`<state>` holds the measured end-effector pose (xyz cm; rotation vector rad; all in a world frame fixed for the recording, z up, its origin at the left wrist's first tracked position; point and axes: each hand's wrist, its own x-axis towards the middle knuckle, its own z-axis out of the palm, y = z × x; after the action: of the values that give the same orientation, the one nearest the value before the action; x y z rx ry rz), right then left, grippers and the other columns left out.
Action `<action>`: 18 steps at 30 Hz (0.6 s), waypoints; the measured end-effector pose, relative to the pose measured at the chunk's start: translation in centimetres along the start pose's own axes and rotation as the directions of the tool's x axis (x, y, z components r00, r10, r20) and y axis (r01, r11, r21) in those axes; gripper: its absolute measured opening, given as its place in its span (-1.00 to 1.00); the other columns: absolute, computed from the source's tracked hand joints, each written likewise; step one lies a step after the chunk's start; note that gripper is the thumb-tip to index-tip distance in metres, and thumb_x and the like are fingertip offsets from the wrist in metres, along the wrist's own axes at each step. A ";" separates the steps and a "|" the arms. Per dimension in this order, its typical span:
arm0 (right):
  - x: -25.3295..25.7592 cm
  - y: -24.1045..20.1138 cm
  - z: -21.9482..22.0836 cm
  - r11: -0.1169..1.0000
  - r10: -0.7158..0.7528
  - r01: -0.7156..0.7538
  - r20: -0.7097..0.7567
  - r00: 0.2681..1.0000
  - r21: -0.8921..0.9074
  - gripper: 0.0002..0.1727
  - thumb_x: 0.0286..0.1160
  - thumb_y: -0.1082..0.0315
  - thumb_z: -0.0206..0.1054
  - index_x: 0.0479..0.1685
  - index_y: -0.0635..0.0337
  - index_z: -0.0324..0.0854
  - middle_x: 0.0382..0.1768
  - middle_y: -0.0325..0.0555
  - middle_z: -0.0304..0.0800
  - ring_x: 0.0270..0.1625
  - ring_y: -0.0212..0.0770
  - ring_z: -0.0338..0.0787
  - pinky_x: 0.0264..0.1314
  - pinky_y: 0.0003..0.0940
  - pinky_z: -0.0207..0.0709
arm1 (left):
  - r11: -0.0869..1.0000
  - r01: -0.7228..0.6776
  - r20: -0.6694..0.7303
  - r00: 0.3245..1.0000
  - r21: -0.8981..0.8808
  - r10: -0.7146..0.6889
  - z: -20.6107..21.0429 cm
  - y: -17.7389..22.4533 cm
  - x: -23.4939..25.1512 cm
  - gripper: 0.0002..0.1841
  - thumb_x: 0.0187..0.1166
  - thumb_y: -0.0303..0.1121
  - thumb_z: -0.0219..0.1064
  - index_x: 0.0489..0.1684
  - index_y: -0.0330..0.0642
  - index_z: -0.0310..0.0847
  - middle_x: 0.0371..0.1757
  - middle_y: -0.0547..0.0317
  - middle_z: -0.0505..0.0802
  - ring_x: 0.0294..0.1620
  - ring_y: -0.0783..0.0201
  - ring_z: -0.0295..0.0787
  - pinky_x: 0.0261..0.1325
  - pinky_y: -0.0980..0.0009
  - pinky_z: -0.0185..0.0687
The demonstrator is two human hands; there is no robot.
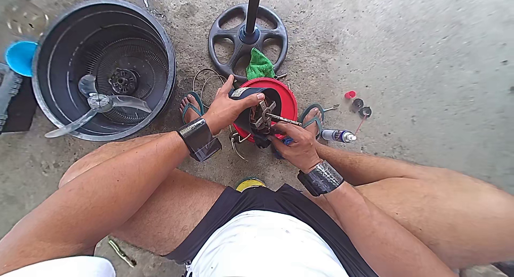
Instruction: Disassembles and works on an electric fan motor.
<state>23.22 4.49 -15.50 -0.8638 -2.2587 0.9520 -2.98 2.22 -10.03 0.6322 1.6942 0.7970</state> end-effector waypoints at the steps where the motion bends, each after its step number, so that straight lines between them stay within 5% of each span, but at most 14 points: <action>1: 0.0 0.0 -0.1 1.000 0.005 -0.005 0.003 1.000 0.000 -0.74 0.37 0.30 0.57 -0.03 0.23 0.84 -0.03 -0.03 0.91 0.06 -0.28 0.88 0.19 -0.37 0.78 | 1.000 0.005 0.000 1.000 -0.009 -0.005 0.0 0.0 0.0 0.31 0.06 0.34 0.63 0.94 0.29 -0.19 0.76 -0.13 0.30 0.57 -0.16 0.45 0.14 -0.19 0.70; 4: 0.0 -0.2 0.0 0.996 -0.017 0.020 0.034 0.999 -0.087 -0.82 0.43 0.23 0.51 -0.09 0.05 0.91 0.04 -0.05 0.90 0.15 -0.21 0.85 0.23 -0.27 0.74 | 0.998 0.024 0.004 1.000 -0.055 -0.024 0.1 0.1 0.0 0.32 0.03 0.32 0.66 0.93 0.33 -0.20 0.78 -0.11 0.26 0.64 -0.19 0.38 0.21 -0.30 0.67; 8: -0.2 -0.7 0.7 0.979 -0.003 0.009 0.030 1.000 -0.204 -0.81 0.52 0.18 0.43 -0.04 -0.17 0.94 0.02 -0.01 0.89 0.05 -0.11 0.86 0.02 -0.15 0.75 | 0.999 0.010 0.001 1.000 -0.041 -0.010 0.1 0.0 0.0 0.31 0.06 0.33 0.64 0.94 0.30 -0.19 0.76 -0.13 0.29 0.61 -0.19 0.43 0.18 -0.26 0.69; 18: -0.5 -0.5 0.6 0.991 0.056 -0.057 -0.016 0.998 -0.121 -0.75 0.46 0.20 0.47 0.05 -0.03 0.90 0.10 0.01 0.84 0.13 -0.18 0.82 0.16 -0.25 0.72 | 0.999 0.006 0.007 1.000 -0.041 -0.005 0.0 0.0 0.0 0.31 0.09 0.34 0.62 0.94 0.28 -0.23 0.76 -0.16 0.29 0.52 -0.17 0.52 0.08 -0.18 0.74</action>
<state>22.96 3.61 -15.58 -0.9881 -2.3117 0.8382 -3.03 2.23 -10.00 0.6011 1.6685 0.8228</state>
